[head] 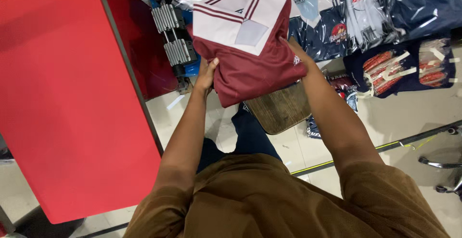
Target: The person places a folded jersey on the red work table, slides it into a clear plastic poly bag, folds and presses the bag flap closed, and sets the packed jersey onto a stack of finished bags, repeating the cycle for additional jerseys one at a time.
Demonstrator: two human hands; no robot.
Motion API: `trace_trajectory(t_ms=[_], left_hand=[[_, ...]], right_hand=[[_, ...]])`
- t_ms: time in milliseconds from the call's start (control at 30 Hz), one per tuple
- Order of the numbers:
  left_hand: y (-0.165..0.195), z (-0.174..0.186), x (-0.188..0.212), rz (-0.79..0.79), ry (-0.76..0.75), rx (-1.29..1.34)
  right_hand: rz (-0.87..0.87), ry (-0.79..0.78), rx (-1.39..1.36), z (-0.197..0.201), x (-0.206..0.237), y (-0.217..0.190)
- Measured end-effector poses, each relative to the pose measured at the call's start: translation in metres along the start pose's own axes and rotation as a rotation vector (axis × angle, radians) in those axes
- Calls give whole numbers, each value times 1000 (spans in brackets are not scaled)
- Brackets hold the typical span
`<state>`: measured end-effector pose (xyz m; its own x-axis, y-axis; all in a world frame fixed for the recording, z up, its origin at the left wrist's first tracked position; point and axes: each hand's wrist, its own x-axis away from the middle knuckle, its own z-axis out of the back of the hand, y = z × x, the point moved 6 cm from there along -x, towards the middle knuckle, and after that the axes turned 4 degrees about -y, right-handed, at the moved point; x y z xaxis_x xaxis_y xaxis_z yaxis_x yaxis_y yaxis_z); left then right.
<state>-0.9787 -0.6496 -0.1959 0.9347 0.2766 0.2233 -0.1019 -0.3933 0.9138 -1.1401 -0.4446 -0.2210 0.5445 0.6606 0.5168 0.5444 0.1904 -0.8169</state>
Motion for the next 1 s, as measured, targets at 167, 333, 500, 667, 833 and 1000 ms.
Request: trace_trajectory(t_ms=[167, 333, 500, 667, 833, 1000], left_hand=[[-7, -16, -27, 28, -4, 105], [-2, -6, -21, 33, 1, -26], [11, 5, -2, -75, 68, -180], [19, 10, 12, -85, 116, -247], [49, 2, 31, -376, 260, -738], [60, -15, 49, -456, 212, -843]], right_hand=[[-62, 100, 105, 24, -14, -11], [9, 108, 315, 22, -3, -33], [160, 346, 613, 26, 57, -65], [953, 506, 1010, -46, 173, -115], [745, 47, 1604, -124, 158, -108], [522, -7, 1835, -131, 135, -90]])
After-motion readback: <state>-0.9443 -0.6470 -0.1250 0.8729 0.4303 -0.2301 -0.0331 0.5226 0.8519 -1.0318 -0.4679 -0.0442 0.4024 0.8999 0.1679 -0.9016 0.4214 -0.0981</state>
